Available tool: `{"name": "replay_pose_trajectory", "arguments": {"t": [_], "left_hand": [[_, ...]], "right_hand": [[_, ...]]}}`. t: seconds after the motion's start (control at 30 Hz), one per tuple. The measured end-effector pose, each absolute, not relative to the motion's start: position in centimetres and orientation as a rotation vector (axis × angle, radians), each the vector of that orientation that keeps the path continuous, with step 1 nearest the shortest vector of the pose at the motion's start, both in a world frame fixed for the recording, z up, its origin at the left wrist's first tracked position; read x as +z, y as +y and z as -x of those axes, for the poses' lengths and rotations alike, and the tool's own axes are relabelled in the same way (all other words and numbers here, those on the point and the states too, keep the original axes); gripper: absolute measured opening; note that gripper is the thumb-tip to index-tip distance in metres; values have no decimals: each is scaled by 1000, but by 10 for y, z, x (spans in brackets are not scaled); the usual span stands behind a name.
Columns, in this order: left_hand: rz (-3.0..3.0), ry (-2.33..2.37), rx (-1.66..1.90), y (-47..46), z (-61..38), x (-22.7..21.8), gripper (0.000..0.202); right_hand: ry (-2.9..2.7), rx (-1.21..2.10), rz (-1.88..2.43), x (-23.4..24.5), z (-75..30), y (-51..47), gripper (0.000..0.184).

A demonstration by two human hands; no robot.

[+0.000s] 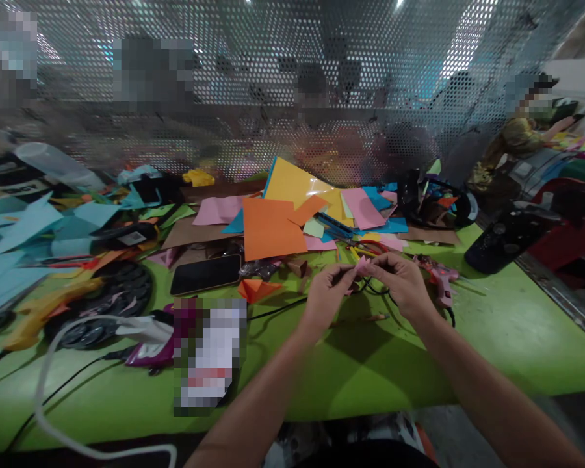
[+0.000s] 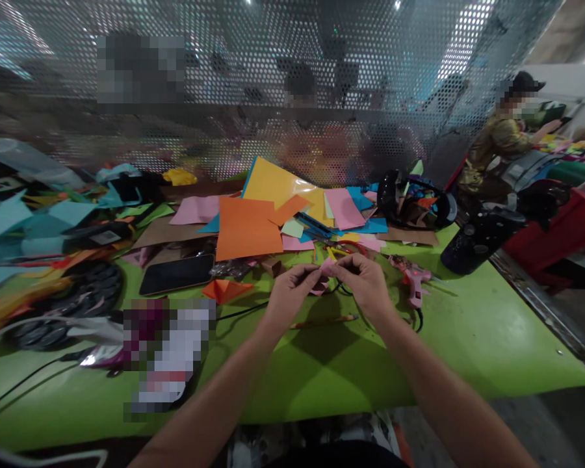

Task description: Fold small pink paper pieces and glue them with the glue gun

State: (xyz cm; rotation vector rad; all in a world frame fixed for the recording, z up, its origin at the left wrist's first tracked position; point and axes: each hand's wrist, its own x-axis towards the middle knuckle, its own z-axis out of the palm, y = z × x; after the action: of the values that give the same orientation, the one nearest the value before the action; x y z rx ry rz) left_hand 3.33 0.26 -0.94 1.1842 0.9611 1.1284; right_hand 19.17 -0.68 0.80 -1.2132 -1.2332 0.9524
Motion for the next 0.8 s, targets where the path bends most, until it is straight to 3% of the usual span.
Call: {"name": "replay_pose_trajectory", "arguments": {"t": [0.8], "left_hand": [[-1429,994,1144,0,-34,-12,25]], "right_hand": [[-1152,1050,1156,9,-192,-5,26]]}}
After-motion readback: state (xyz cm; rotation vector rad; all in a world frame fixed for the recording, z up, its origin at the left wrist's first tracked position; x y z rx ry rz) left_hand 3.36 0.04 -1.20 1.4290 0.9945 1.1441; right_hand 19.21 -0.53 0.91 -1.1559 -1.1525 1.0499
